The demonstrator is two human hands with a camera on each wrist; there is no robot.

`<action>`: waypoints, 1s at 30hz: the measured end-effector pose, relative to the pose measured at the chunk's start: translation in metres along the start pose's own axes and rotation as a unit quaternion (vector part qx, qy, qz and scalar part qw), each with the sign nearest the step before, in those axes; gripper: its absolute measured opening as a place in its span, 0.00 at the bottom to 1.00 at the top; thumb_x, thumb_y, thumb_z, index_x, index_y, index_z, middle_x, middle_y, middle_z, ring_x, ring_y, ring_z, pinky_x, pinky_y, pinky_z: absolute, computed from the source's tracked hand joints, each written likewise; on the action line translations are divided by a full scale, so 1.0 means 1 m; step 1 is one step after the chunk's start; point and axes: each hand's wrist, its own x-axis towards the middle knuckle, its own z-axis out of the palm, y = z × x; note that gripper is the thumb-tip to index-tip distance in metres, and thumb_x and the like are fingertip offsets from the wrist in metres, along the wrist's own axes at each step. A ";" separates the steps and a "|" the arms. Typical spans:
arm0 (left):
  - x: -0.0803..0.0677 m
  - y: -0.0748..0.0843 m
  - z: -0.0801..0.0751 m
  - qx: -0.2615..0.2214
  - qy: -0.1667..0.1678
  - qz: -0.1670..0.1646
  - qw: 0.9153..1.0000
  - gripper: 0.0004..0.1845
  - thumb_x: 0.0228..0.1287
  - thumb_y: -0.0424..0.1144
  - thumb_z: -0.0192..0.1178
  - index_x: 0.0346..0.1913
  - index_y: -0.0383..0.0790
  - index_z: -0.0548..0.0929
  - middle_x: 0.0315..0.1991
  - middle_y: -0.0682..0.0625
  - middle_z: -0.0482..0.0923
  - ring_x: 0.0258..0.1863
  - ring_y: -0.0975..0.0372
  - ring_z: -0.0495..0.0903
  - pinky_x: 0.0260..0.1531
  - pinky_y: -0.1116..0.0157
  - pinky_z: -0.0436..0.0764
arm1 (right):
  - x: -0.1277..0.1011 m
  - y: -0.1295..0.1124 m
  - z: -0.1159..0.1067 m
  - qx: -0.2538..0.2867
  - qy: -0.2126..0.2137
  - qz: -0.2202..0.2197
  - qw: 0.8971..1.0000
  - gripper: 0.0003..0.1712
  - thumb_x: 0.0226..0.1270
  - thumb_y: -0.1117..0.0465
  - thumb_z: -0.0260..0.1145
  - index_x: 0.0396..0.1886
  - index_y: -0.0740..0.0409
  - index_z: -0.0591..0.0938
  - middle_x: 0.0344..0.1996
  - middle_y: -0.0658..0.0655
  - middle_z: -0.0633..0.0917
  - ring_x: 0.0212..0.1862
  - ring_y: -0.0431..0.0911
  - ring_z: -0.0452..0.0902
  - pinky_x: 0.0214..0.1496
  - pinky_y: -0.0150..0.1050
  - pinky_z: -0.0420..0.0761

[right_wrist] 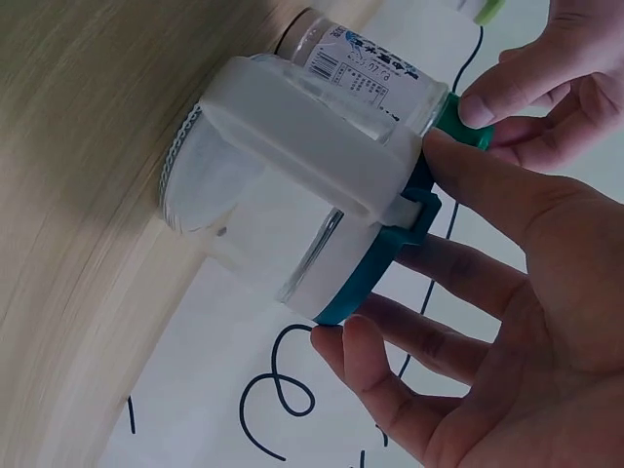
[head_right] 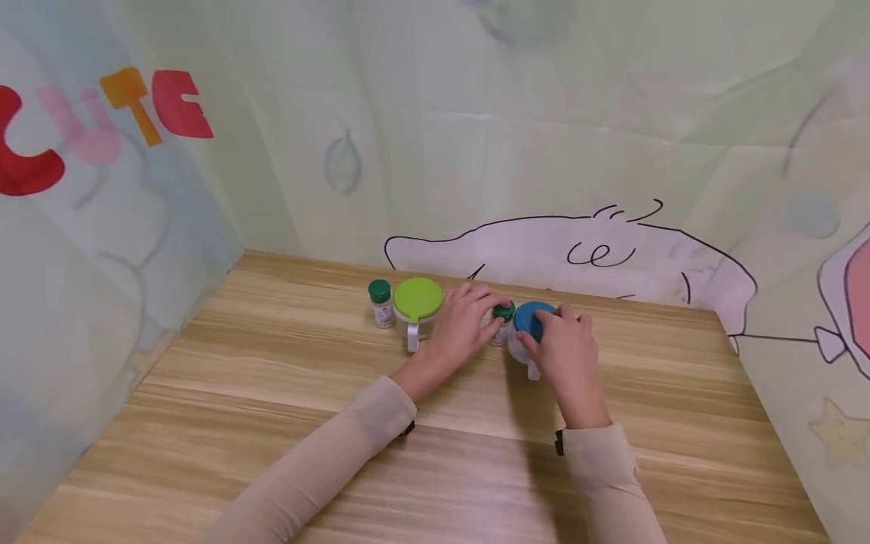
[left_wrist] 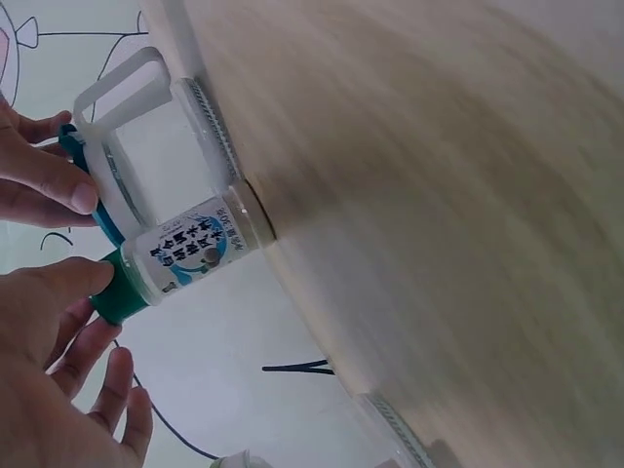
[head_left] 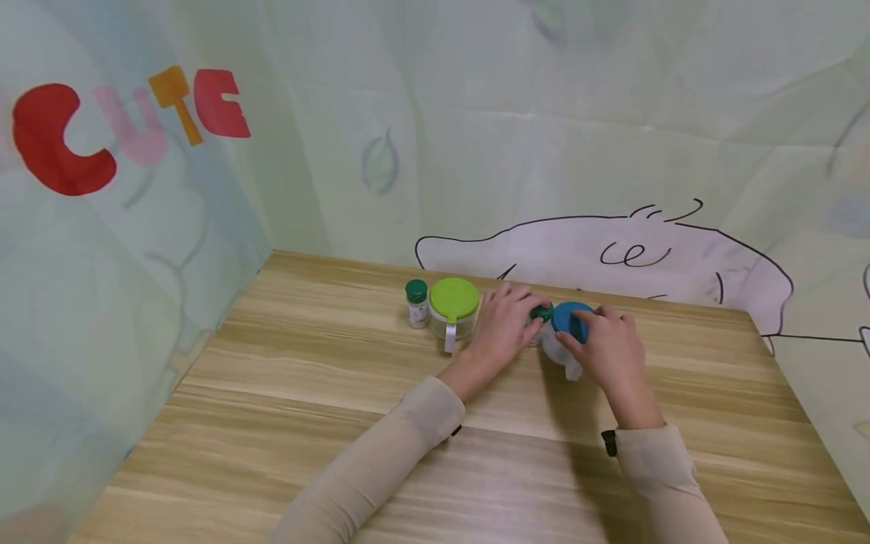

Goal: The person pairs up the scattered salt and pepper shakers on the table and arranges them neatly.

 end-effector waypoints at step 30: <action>0.001 0.001 -0.006 -0.061 -0.031 -0.014 0.998 0.16 0.76 0.46 0.65 0.62 0.54 0.85 0.62 0.55 0.80 0.62 0.58 0.74 0.64 0.57 0.75 | 0.003 0.000 0.001 0.003 -0.015 0.025 1.000 0.36 0.74 0.45 0.71 0.69 0.66 0.80 0.63 0.77 0.78 0.54 0.76 0.74 0.49 0.68 0.83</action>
